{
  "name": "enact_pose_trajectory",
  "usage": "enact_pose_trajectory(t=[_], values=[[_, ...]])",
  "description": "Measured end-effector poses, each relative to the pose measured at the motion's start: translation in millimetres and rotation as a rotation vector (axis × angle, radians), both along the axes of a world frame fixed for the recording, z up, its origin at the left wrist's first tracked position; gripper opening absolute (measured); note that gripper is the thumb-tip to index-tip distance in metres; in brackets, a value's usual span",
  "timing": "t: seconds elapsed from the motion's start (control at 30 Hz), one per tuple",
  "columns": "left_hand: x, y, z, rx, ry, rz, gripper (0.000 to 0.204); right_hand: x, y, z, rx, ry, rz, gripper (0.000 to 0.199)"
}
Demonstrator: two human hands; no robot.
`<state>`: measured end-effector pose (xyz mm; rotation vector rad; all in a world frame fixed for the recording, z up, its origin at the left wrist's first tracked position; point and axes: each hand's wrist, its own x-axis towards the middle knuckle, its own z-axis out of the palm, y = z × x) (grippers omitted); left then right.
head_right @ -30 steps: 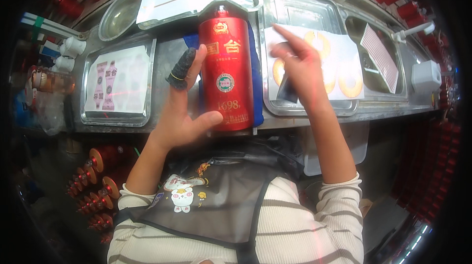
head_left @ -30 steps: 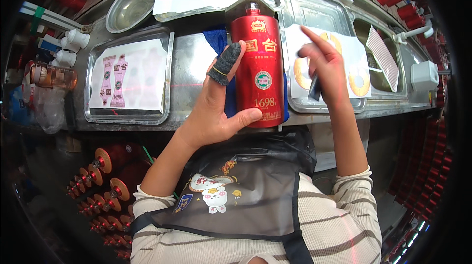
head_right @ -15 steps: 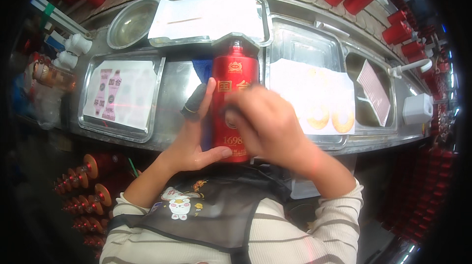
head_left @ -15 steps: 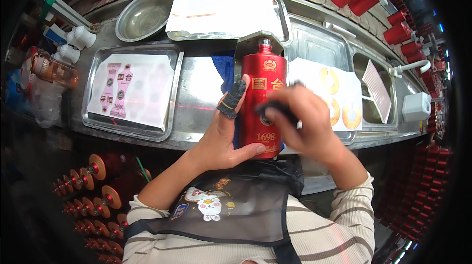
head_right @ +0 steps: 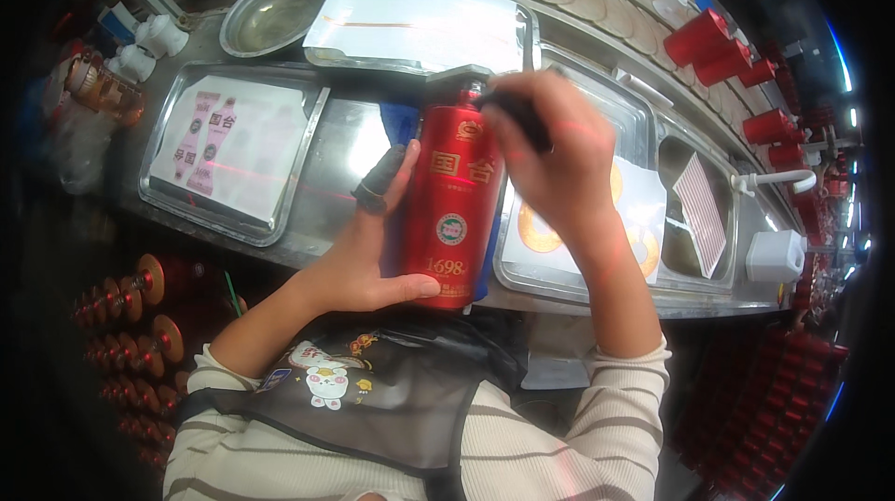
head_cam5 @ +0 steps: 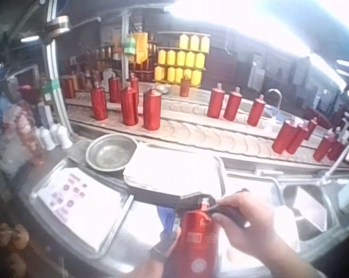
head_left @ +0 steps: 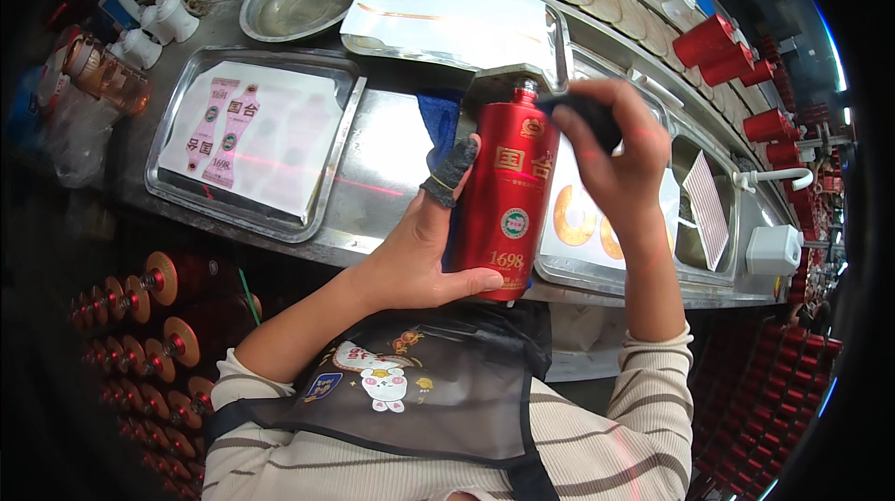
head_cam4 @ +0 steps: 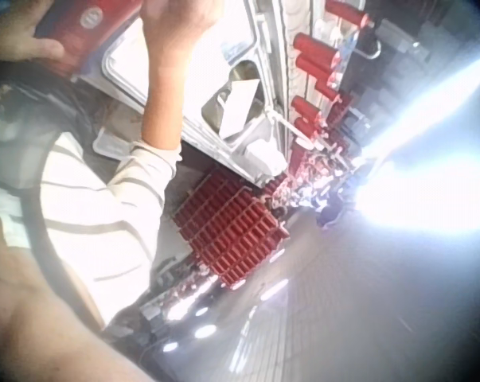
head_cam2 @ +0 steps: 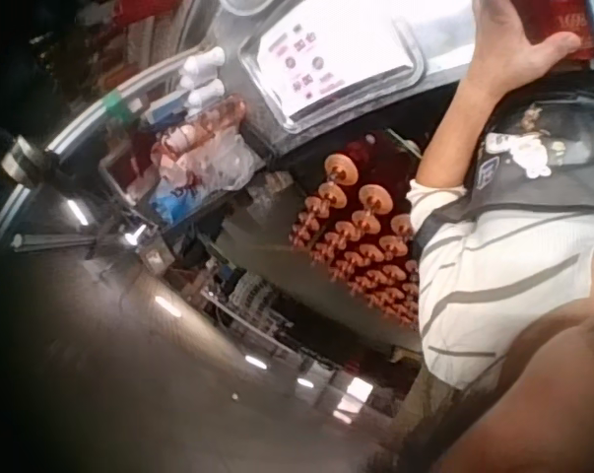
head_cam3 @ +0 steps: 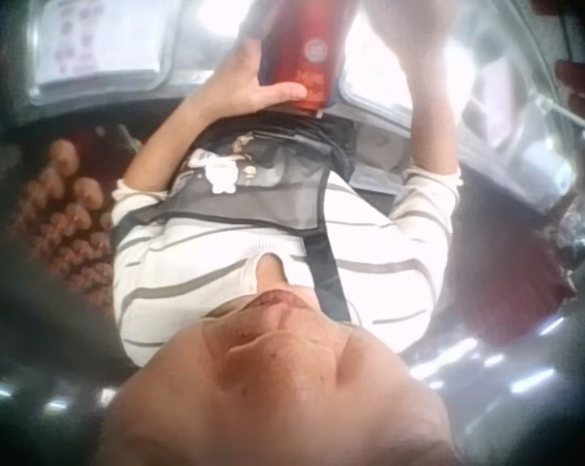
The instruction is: The person picks red cylindrical cans from a rack, wipes the neck with a blue cloth, and applies printed labels to the top and body of each can. They smooth the labels with fingers and place the finished cans back on the rack.
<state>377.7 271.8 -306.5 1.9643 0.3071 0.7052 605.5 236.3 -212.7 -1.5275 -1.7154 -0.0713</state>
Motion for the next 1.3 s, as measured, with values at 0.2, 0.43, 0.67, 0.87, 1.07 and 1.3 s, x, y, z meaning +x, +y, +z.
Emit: enact_pose_trajectory(t=[0.2,0.43,0.67,0.87,1.07,1.3], values=[[-0.3,-7.2,-6.5,-0.054,-0.034,-0.016,0.124,8.9,-6.4,-3.4,0.109,-0.123,0.023,0.026],[-19.5,-14.9,-17.4,-0.380,-0.074,0.029,0.102,-38.8,-104.0,-48.9,0.025,-0.252,0.337,0.024],[-11.0,-27.6,-28.5,-0.348,-0.061,0.025,0.088,-32.9,-93.0,-49.5,0.067,-0.187,0.216,0.031],[-6.6,-53.2,-37.4,-0.421,-0.086,0.053,0.092,-67.9,-153.3,-65.9,-0.062,0.306,0.060,0.028],[18.5,-70.8,-29.2,-0.444,-0.146,0.213,0.086,-73.2,-145.7,-103.8,-0.048,1.074,-0.428,0.023],[9.5,-57.7,-35.2,-0.378,-0.168,0.058,0.101,-65.3,-145.3,-82.1,0.033,0.943,-0.283,0.020]])
